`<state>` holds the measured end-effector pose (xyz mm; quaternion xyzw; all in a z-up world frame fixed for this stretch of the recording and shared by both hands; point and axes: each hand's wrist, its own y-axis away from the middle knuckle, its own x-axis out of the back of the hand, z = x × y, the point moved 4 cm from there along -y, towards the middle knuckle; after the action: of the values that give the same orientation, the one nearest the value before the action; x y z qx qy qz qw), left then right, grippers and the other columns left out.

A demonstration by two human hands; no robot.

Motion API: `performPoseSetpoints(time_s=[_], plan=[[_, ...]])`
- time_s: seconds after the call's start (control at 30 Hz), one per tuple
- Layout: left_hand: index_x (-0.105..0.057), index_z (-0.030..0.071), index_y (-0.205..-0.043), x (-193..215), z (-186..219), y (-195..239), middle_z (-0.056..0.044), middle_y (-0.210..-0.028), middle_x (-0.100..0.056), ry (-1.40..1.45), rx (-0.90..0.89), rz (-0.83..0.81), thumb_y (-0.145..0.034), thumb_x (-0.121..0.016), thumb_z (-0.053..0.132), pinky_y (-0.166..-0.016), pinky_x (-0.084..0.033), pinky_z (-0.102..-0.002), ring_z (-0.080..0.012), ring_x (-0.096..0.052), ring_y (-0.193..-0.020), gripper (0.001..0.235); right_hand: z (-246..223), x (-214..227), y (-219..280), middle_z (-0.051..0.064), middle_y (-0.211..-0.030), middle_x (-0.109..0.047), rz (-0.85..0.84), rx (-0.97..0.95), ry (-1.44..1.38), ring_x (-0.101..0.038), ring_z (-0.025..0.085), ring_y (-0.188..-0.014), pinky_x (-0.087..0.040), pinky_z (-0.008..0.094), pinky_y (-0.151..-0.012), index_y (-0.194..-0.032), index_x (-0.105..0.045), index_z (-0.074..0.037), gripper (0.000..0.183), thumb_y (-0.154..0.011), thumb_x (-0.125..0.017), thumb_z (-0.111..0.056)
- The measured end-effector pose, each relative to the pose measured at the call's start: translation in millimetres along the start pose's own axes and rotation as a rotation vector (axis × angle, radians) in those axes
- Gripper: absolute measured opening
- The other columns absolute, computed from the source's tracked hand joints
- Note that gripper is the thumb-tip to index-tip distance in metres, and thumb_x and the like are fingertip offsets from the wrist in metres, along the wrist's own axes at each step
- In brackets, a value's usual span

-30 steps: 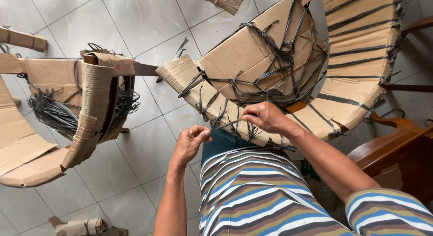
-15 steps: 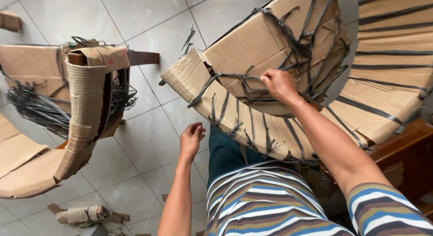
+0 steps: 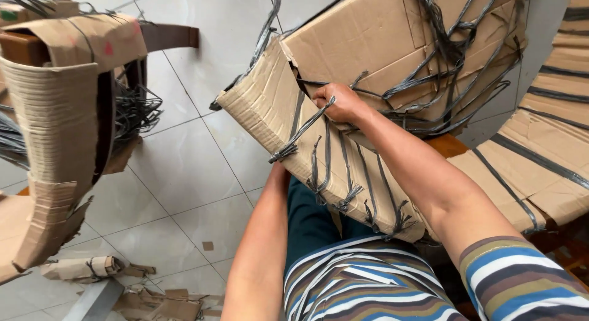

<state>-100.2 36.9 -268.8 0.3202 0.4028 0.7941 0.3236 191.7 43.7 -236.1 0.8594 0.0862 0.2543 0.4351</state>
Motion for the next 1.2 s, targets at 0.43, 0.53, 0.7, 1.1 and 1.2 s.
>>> performPoseSetpoints(time_s=[0.43, 0.53, 0.7, 1.1, 1.2], plan=[[-0.077, 0.029, -0.097, 12, 17, -17, 0.005, -0.097, -0.077, -0.099, 0.048, 0.051, -0.095, -0.062, 0.042, -0.091, -0.057, -0.040, -0.0227, -0.072, -0.103, 0.020, -5, 16, 20, 0.018, -0.099, -0.076, -0.058, 0.040, -0.133, -0.069, 0.043, -0.108, -0.054, 0.052, -0.094, -0.103, -0.077, -0.016, 0.023, -0.096, -0.059, -0.028], [-0.078, 0.032, -0.093, 19, 12, 7, 0.008, -0.098, -0.077, -0.130, 0.054, 0.079, -0.094, -0.062, 0.044, -0.092, -0.057, -0.039, -0.0218, -0.072, -0.105, 0.020, -6, 43, 28, 0.024, -0.104, -0.074, -0.039, 0.059, 0.009, -0.065, 0.047, -0.112, -0.052, 0.054, -0.097, -0.113, -0.076, -0.013, 0.029, -0.098, -0.060, -0.031], [-0.074, 0.029, -0.087, 85, 53, 35, 0.006, -0.119, -0.067, -0.183, -0.073, 0.146, -0.102, -0.058, 0.050, -0.101, -0.052, -0.040, -0.0258, -0.065, -0.118, 0.030, -24, 105, 78, 0.013, -0.111, -0.077, -0.068, -0.117, 0.180, -0.066, 0.041, -0.118, -0.050, 0.055, -0.102, -0.102, -0.082, -0.025, 0.033, -0.095, -0.055, -0.042], [-0.071, 0.013, -0.079, 132, 148, 208, -0.015, -0.149, -0.051, -0.065, -0.218, 0.383, -0.096, -0.064, 0.034, -0.119, -0.032, -0.051, -0.0426, -0.042, -0.143, 0.028, -79, 167, 198, 0.011, -0.110, -0.078, 0.105, -0.119, 0.287, -0.067, 0.038, -0.119, -0.049, 0.052, -0.103, -0.103, -0.083, -0.025, 0.032, -0.101, -0.054, -0.040], [-0.070, 0.012, -0.074, 137, 164, 228, -0.014, -0.139, -0.058, -0.046, -0.296, 0.458, -0.094, -0.069, 0.031, -0.116, -0.036, -0.050, -0.0414, -0.049, -0.136, 0.028, -91, 167, 213, 0.012, -0.108, -0.078, 0.146, -0.068, 0.302, -0.067, 0.039, -0.117, -0.049, 0.054, -0.102, -0.106, -0.082, -0.024, 0.031, -0.101, -0.056, -0.039]])
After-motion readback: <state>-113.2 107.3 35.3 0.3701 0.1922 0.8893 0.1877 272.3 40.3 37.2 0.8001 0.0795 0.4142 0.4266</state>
